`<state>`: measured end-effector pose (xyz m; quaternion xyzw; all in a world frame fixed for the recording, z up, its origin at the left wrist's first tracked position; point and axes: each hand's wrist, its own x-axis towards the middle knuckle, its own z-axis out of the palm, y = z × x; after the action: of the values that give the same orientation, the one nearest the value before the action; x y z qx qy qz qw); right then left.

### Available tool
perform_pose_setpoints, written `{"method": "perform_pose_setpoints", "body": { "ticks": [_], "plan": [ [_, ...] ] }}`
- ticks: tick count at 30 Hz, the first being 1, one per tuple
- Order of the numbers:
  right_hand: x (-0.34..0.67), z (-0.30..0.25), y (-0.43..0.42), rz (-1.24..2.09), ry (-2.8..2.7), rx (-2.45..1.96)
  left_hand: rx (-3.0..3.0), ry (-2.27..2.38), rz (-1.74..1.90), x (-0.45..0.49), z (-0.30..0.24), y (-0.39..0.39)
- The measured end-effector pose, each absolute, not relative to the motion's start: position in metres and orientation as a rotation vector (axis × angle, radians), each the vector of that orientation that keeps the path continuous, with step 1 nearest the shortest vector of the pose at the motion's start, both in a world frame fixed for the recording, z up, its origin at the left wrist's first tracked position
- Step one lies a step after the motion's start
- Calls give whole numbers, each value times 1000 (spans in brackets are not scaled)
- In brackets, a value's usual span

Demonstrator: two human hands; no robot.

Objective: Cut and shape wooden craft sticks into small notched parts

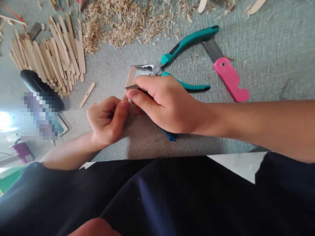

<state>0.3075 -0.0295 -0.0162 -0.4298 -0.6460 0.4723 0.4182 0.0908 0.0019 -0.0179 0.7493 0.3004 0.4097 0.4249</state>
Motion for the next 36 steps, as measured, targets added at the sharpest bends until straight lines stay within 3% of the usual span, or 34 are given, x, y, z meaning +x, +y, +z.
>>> {"method": "perform_pose_setpoints", "body": {
  "ticks": [24,36],
  "plan": [
    [311,-10,-28,924,-1904,-1168,2116,748,1069,88,-22,-1],
    [311,-1,-25,1118,-1775,-1167,2045,816,1046,87,-18,-5]
  ]
}}
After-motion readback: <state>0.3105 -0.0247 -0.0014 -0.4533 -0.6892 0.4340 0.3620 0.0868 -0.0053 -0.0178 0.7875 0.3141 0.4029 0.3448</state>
